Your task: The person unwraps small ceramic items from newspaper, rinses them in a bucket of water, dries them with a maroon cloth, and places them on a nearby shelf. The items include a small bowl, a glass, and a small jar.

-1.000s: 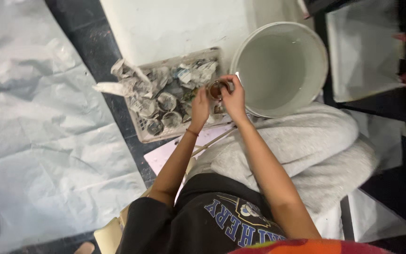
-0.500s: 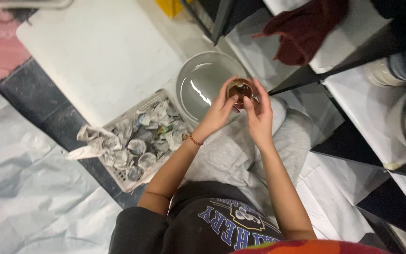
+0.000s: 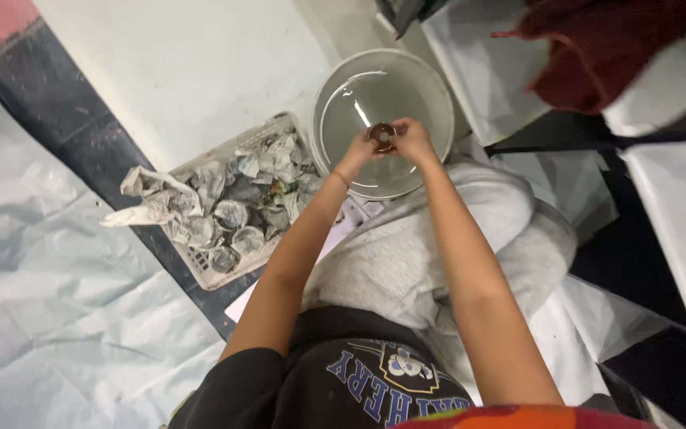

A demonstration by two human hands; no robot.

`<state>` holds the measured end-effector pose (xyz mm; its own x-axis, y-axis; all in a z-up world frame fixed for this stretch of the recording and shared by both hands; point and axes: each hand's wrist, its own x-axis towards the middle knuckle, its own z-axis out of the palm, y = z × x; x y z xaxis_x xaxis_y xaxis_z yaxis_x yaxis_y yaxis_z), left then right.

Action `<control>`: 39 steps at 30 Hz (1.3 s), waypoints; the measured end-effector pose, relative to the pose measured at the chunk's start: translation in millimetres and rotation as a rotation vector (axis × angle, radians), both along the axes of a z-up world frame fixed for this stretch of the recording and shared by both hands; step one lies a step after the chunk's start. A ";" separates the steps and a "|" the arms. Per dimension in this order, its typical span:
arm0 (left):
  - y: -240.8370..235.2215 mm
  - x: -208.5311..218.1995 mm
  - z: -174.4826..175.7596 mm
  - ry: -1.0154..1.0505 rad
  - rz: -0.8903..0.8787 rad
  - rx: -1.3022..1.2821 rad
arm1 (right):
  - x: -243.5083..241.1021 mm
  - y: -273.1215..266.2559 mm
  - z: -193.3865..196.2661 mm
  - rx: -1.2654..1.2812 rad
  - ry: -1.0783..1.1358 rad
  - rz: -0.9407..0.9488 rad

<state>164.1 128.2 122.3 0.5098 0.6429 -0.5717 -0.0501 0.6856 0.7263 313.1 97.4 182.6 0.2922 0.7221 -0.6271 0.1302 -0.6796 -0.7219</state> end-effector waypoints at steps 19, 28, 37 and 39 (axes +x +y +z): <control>-6.6 21.3 -103.8 0.672 -0.311 0.241 | -12.9 -13.7 -121.8 -0.336 -0.890 0.521; -14.2 21.5 -90.5 0.575 -0.616 0.391 | -17.0 -13.9 -127.1 -0.157 -0.957 0.734; 10.6 12.4 -97.9 -0.180 0.003 -0.373 | -6.1 -5.3 -110.0 -0.378 -0.659 0.628; 14.3 12.6 -101.6 -0.290 0.172 -0.552 | -14.9 -3.4 -102.0 -0.286 -0.582 0.549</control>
<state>176.7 142.4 20.7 0.6094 0.3799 -0.6959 -0.3339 0.9191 0.2093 298.2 94.0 80.5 0.2797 0.6923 -0.6652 0.7923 -0.5577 -0.2473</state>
